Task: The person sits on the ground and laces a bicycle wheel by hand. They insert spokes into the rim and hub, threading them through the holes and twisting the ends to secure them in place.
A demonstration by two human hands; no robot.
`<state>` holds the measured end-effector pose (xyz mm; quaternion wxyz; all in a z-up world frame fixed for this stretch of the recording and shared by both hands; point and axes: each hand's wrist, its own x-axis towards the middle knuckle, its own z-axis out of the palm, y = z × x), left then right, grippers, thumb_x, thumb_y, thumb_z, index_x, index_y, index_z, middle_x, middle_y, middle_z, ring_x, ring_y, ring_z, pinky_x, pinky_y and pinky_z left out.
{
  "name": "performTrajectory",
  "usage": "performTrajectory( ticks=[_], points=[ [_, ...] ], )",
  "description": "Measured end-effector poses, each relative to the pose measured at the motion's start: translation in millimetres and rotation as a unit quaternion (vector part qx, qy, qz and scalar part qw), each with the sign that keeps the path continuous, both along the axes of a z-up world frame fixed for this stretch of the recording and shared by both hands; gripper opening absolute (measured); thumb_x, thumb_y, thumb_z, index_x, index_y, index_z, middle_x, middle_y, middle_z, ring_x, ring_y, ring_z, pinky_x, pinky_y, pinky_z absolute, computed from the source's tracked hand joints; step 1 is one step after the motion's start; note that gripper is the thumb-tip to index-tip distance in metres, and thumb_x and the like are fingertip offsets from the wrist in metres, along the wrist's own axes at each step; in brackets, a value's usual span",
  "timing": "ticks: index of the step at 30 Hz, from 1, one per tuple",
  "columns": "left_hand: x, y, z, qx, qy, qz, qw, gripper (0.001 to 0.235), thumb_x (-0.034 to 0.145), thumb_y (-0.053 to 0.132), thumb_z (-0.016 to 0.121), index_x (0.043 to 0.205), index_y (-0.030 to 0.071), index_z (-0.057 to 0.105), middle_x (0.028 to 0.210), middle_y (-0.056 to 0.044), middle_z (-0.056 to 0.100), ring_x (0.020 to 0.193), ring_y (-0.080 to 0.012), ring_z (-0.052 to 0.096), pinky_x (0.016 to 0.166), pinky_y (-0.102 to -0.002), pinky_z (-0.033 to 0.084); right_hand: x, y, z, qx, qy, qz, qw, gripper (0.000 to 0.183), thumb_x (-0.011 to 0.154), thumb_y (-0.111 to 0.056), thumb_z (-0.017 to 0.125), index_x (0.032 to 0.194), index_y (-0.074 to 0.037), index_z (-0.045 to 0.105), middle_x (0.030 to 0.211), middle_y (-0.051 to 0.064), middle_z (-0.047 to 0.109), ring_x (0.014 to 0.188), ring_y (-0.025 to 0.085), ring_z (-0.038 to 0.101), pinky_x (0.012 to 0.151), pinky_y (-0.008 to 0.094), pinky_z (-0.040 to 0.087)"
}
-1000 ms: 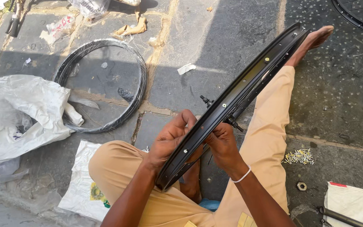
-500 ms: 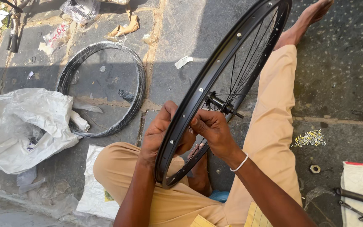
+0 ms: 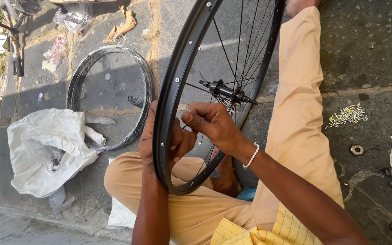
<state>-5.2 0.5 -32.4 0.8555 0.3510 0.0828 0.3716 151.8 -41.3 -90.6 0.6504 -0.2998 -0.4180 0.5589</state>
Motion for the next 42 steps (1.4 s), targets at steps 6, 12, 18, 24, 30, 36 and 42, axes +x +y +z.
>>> performTrajectory(
  ticks=[6, 12, 18, 24, 30, 36, 42],
  points=[
    [0, -3, 3, 0.062, 0.005, 0.007, 0.998, 0.044, 0.094, 0.007, 0.069, 0.132, 0.013, 0.048, 0.074, -0.011, 0.052, 0.045, -0.0236, 0.052, 0.048, -0.036, 0.036, -4, -1, -8, 0.005, 0.022, 0.004, 1.0, 0.046, 0.104, -0.042, 0.063, 0.075, -0.006, 0.058, 0.067, -0.004, 0.051, 0.067, 0.004, 0.049, 0.06, 0.023, 0.043],
    [1, -4, 2, 0.028, 0.016, 0.011, 0.999, 0.051, 0.095, 0.009, 0.068, 0.14, 0.012, 0.046, 0.073, -0.009, 0.054, 0.046, -0.024, 0.049, 0.049, -0.035, 0.037, -1, 0, -15, 0.0, 0.025, 0.016, 1.0, 0.045, 0.103, -0.042, 0.062, 0.076, -0.007, 0.06, 0.067, -0.003, 0.054, 0.063, 0.006, 0.055, 0.058, 0.023, 0.047],
    [-3, -4, -4, 0.033, 0.001, 0.003, 0.999, 0.038, 0.105, 0.008, 0.065, 0.14, 0.008, 0.049, 0.078, -0.009, 0.06, 0.047, -0.0195, 0.05, 0.05, -0.03, 0.038, 14, -11, 53, -0.009, -0.123, -0.119, 0.985, 0.033, 0.106, -0.035, 0.061, 0.09, -0.006, 0.065, 0.078, 0.002, 0.063, 0.066, 0.008, 0.061, 0.059, 0.023, 0.05],
    [36, 34, -37, 0.162, 0.397, 0.1, 0.898, 0.024, 0.108, 0.023, 0.063, 0.118, 0.001, 0.064, 0.1, -0.016, 0.064, 0.081, -0.0252, 0.064, 0.07, -0.04, 0.05, 68, -8, 155, 0.317, -0.527, -0.398, 0.681, 0.027, 0.105, -0.027, 0.065, 0.103, 0.0, 0.069, 0.107, 0.014, 0.066, 0.108, 0.033, 0.059, 0.097, 0.048, 0.044],
    [66, 58, -117, 0.363, 0.63, 0.085, 0.682, 0.052, 0.088, 0.035, 0.072, 0.126, 0.001, 0.063, 0.115, -0.022, 0.071, 0.111, -0.0357, 0.066, 0.09, -0.043, 0.05, 76, 46, 127, 0.318, -0.58, -0.287, 0.693, 0.032, 0.116, -0.036, 0.058, 0.102, -0.008, 0.067, 0.113, 0.009, 0.064, 0.126, 0.029, 0.055, 0.119, 0.05, 0.029],
    [78, 53, -158, 0.377, 0.639, 0.167, 0.649, 0.034, 0.093, 0.032, 0.068, 0.105, 0.0, 0.07, 0.098, -0.02, 0.075, 0.093, -0.0382, 0.072, 0.081, -0.047, 0.054, 87, 64, 105, 0.325, -0.551, -0.307, 0.705, 0.033, 0.116, -0.032, 0.049, 0.102, -0.007, 0.066, 0.112, 0.01, 0.063, 0.129, 0.028, 0.053, 0.123, 0.049, 0.025],
    [72, 53, -123, 0.412, 0.704, 0.114, 0.567, 0.023, 0.092, 0.019, 0.066, 0.095, -0.004, 0.063, 0.079, -0.023, 0.068, 0.072, -0.0376, 0.068, 0.07, -0.049, 0.052, 112, 84, 104, 0.337, -0.543, -0.305, 0.706, 0.032, 0.115, -0.029, 0.046, 0.1, -0.007, 0.064, 0.108, 0.01, 0.061, 0.117, 0.026, 0.054, 0.122, 0.049, 0.029]
  ],
)
